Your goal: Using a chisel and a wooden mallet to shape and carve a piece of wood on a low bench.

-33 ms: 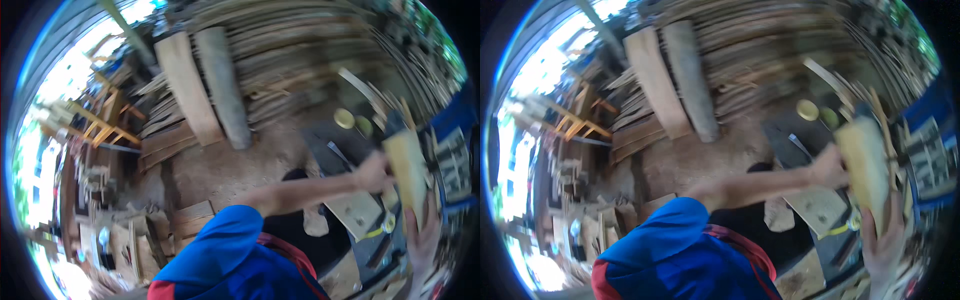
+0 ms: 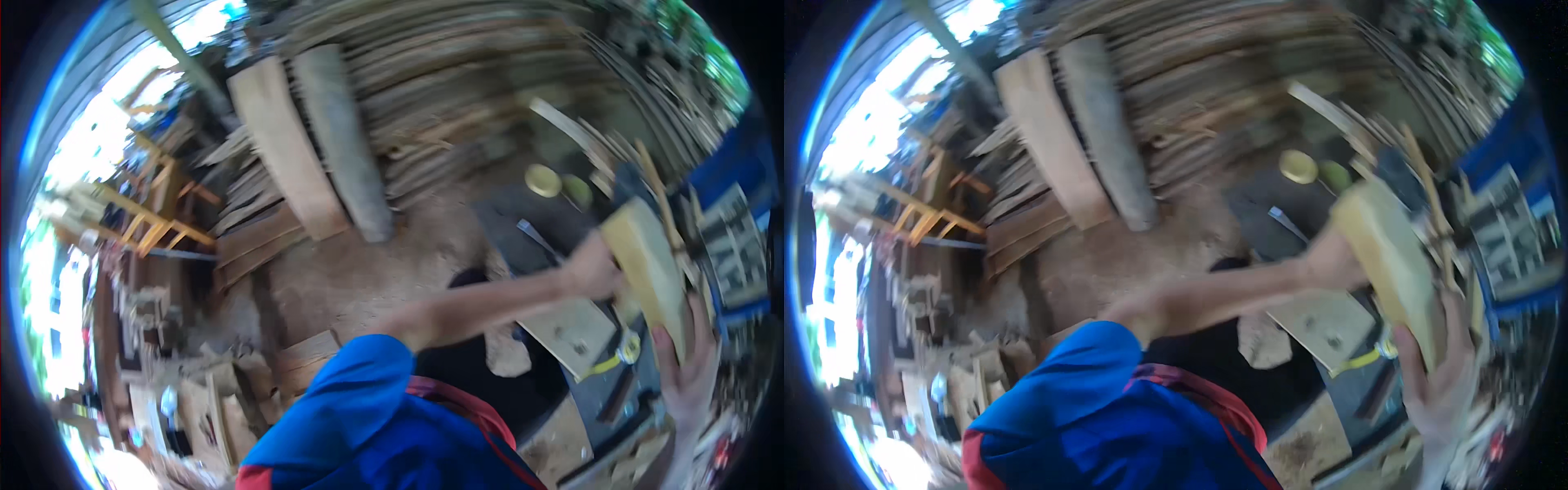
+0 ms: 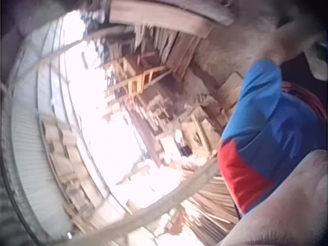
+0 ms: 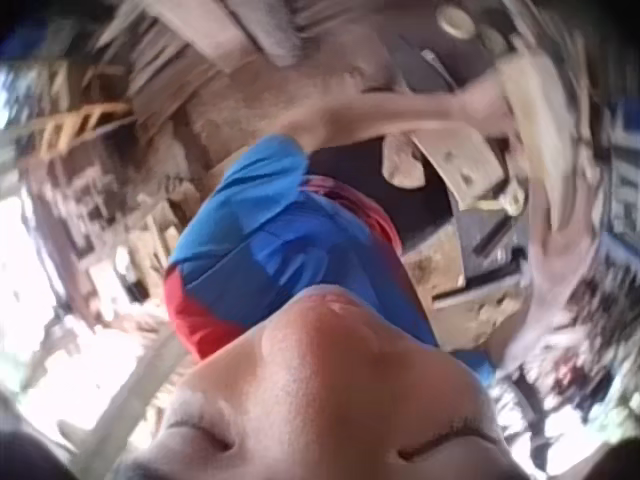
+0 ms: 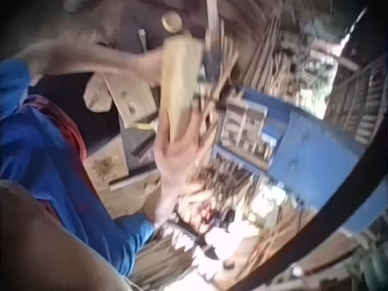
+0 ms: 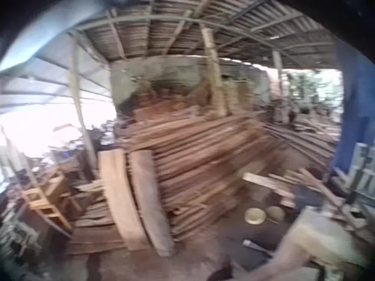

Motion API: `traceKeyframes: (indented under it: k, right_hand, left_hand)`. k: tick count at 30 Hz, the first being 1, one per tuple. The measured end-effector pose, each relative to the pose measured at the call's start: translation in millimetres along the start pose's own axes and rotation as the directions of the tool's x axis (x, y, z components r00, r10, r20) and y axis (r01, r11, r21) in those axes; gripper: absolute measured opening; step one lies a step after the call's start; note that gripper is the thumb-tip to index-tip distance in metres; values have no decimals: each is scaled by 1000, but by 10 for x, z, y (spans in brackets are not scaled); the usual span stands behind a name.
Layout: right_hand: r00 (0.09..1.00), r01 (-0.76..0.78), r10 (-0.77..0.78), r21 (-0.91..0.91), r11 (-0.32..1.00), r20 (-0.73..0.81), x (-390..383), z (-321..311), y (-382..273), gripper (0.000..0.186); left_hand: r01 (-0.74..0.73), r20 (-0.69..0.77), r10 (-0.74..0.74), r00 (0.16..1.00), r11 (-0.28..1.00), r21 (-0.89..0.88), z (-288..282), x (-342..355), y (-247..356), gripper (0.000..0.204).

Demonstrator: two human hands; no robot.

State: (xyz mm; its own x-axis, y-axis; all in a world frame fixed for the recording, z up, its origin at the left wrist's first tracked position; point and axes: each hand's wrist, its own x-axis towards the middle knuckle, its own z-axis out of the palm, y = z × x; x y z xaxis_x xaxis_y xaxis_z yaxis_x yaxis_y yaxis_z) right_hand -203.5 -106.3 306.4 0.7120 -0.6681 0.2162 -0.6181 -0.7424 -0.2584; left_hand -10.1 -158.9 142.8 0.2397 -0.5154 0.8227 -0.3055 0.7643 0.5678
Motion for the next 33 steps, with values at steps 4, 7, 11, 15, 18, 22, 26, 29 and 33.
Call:
traceKeyframes:
  k: [4,7,11,15,18,22,26,29,33]
  right_hand:
    - [963,-63,131,274,960,-236,-52,102,150,51]
    - [898,-178,367,559,810,-245,-147,437,436,46]
    - [843,-252,533,826,503,-67,-56,1343,675,38]
    - [770,-249,637,911,330,-20,-121,2230,893,39]
    - [691,-148,721,966,212,-53,-118,2611,791,40]
    - [699,-195,713,947,256,-49,-194,2790,730,35]
    - [729,-181,663,886,427,-171,-242,2805,826,32]
    - [702,-224,696,883,413,-148,-209,2738,740,32]
    - [705,-220,693,882,417,-152,-212,2735,770,31]
  left_hand:
    - [558,156,-544,825,827,-70,-346,-2,194,35]
    - [320,31,-319,947,947,-16,-148,42,166,21]
    - [287,-20,-288,957,957,-38,-164,65,87,19]
    - [288,-14,-288,957,957,-38,-209,94,166,20]
    - [280,-13,-280,960,960,-19,-243,74,146,19]
    - [442,-88,-456,885,885,-147,-577,44,55,10]
    - [395,-631,-549,548,835,-383,-1294,-136,245,8]
    - [374,-840,-477,261,852,-367,-2002,-370,318,22]
    - [425,-810,-436,392,867,-261,-2278,-476,649,28]
